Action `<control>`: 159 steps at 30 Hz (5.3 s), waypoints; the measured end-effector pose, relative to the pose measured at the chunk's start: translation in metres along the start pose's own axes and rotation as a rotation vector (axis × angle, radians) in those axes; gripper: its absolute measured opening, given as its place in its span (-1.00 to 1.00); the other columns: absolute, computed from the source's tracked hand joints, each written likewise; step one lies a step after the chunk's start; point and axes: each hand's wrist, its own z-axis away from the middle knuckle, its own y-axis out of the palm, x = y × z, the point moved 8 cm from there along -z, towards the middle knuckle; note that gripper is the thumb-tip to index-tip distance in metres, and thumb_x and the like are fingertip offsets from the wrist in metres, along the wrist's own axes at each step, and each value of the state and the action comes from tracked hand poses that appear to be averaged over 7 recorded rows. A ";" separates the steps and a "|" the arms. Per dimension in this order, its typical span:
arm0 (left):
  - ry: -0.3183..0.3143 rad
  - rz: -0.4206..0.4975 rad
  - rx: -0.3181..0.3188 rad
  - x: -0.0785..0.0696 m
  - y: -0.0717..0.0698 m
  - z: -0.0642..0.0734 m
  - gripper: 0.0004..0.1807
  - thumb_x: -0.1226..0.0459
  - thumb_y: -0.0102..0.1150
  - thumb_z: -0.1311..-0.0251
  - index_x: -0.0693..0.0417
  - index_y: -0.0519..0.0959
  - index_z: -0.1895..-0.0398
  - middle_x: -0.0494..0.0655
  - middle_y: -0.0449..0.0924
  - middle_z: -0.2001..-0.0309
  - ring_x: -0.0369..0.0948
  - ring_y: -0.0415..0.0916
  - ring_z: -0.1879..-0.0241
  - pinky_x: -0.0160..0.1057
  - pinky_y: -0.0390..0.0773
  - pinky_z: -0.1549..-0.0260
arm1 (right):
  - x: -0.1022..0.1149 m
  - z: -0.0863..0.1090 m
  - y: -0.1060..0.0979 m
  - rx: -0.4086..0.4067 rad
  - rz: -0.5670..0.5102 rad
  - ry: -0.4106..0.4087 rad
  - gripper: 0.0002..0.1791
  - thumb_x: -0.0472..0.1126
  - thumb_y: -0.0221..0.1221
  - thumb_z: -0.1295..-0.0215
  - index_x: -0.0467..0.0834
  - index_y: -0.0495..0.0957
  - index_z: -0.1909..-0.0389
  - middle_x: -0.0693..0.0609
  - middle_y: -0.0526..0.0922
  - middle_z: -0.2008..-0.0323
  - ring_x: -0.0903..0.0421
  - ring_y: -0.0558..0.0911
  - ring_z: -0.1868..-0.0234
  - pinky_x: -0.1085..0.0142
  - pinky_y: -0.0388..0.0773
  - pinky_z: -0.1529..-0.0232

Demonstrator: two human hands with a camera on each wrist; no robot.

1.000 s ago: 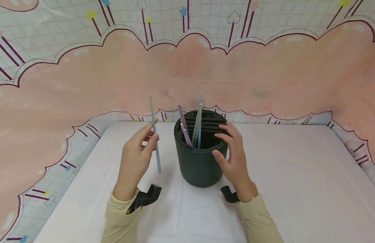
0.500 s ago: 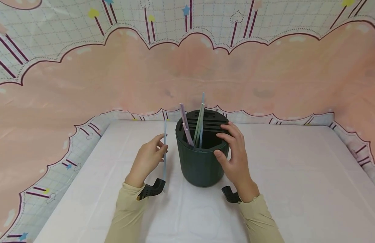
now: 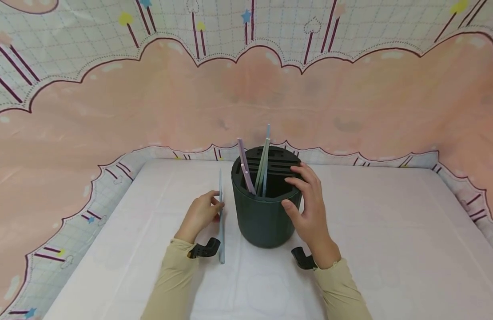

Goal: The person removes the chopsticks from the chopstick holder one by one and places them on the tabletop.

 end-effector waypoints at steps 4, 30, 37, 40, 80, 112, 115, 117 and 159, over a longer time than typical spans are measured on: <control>-0.033 0.017 0.013 0.013 0.010 -0.004 -0.58 0.28 0.08 -0.14 0.18 0.39 -0.10 -0.11 0.49 0.42 -0.29 0.45 0.69 -0.35 0.44 0.59 | 0.000 0.002 0.001 0.002 0.004 0.004 -0.34 0.16 -0.08 -0.27 -0.46 0.35 0.13 -0.41 0.27 -0.06 -0.27 0.09 -0.23 0.06 -0.05 -0.25; -0.097 0.170 0.012 0.040 0.024 -0.014 -0.61 0.15 0.07 -0.16 0.06 0.44 -0.05 -0.05 0.45 0.56 -0.21 0.43 0.78 -0.31 0.43 0.75 | 0.002 -0.001 0.002 0.002 0.008 0.007 -0.34 0.15 -0.09 -0.28 -0.46 0.34 0.12 -0.41 0.26 -0.07 -0.27 0.08 -0.23 0.04 -0.05 -0.25; -0.053 0.440 0.061 0.048 0.026 -0.019 -0.66 0.10 0.00 -0.21 0.01 0.46 -0.01 0.01 0.48 0.57 -0.17 0.43 0.73 -0.24 0.50 0.73 | 0.001 -0.001 0.002 0.008 0.013 0.014 -0.34 0.15 -0.08 -0.27 -0.46 0.33 0.11 -0.40 0.25 -0.07 -0.26 0.08 -0.24 0.04 -0.05 -0.25; -0.032 0.640 0.069 0.049 0.020 -0.018 -0.64 0.09 0.02 -0.21 0.05 0.47 -0.01 0.02 0.47 0.47 -0.16 0.44 0.64 -0.22 0.51 0.66 | 0.000 -0.001 0.001 0.010 0.011 0.017 -0.35 0.15 -0.08 -0.27 -0.46 0.33 0.11 -0.40 0.25 -0.08 -0.26 0.07 -0.24 0.04 -0.05 -0.25; 0.485 0.706 -0.106 -0.122 -0.078 0.102 -0.74 0.28 0.00 -0.23 0.21 0.50 0.07 -0.02 0.52 0.11 -0.11 0.47 0.14 -0.12 0.54 0.34 | -0.001 0.003 0.001 0.013 -0.023 0.012 -0.34 0.15 -0.07 -0.27 -0.46 0.33 0.11 -0.41 0.25 -0.08 -0.26 0.04 -0.25 0.02 -0.08 -0.25; 0.732 0.164 -0.486 -0.158 -0.035 0.104 -0.83 0.22 0.07 -0.19 0.03 0.54 0.20 -0.20 0.50 0.22 -0.34 0.39 0.22 -0.50 0.45 0.40 | -0.003 0.001 0.000 -0.008 -0.018 -0.007 -0.34 0.15 -0.06 -0.26 -0.47 0.35 0.12 -0.42 0.27 -0.06 -0.28 0.07 -0.24 0.04 -0.06 -0.25; 0.744 0.198 -0.505 -0.157 -0.036 0.105 -0.84 0.21 0.08 -0.18 0.02 0.54 0.21 -0.22 0.53 0.26 -0.34 0.41 0.28 -0.51 0.44 0.39 | -0.001 0.001 0.000 -0.003 -0.016 -0.003 -0.34 0.15 -0.07 -0.27 -0.47 0.34 0.12 -0.42 0.27 -0.06 -0.29 0.06 -0.23 0.05 -0.06 -0.25; 0.759 0.236 -0.508 -0.157 -0.038 0.106 -0.84 0.22 0.07 -0.19 0.04 0.54 0.21 -0.22 0.54 0.28 -0.36 0.42 0.30 -0.53 0.43 0.38 | 0.000 0.002 0.000 -0.003 -0.015 0.001 -0.34 0.15 -0.07 -0.27 -0.47 0.34 0.12 -0.42 0.26 -0.06 -0.29 0.06 -0.23 0.06 -0.05 -0.25; 0.866 1.079 -0.800 -0.116 -0.139 0.151 -0.85 0.53 -0.03 -0.13 0.49 0.36 0.25 0.24 0.48 0.34 0.06 0.48 0.32 -0.03 0.54 0.31 | -0.003 0.003 0.003 0.005 -0.016 0.019 -0.34 0.15 -0.06 -0.26 -0.47 0.34 0.10 -0.41 0.25 -0.08 -0.26 0.05 -0.25 0.06 -0.07 -0.26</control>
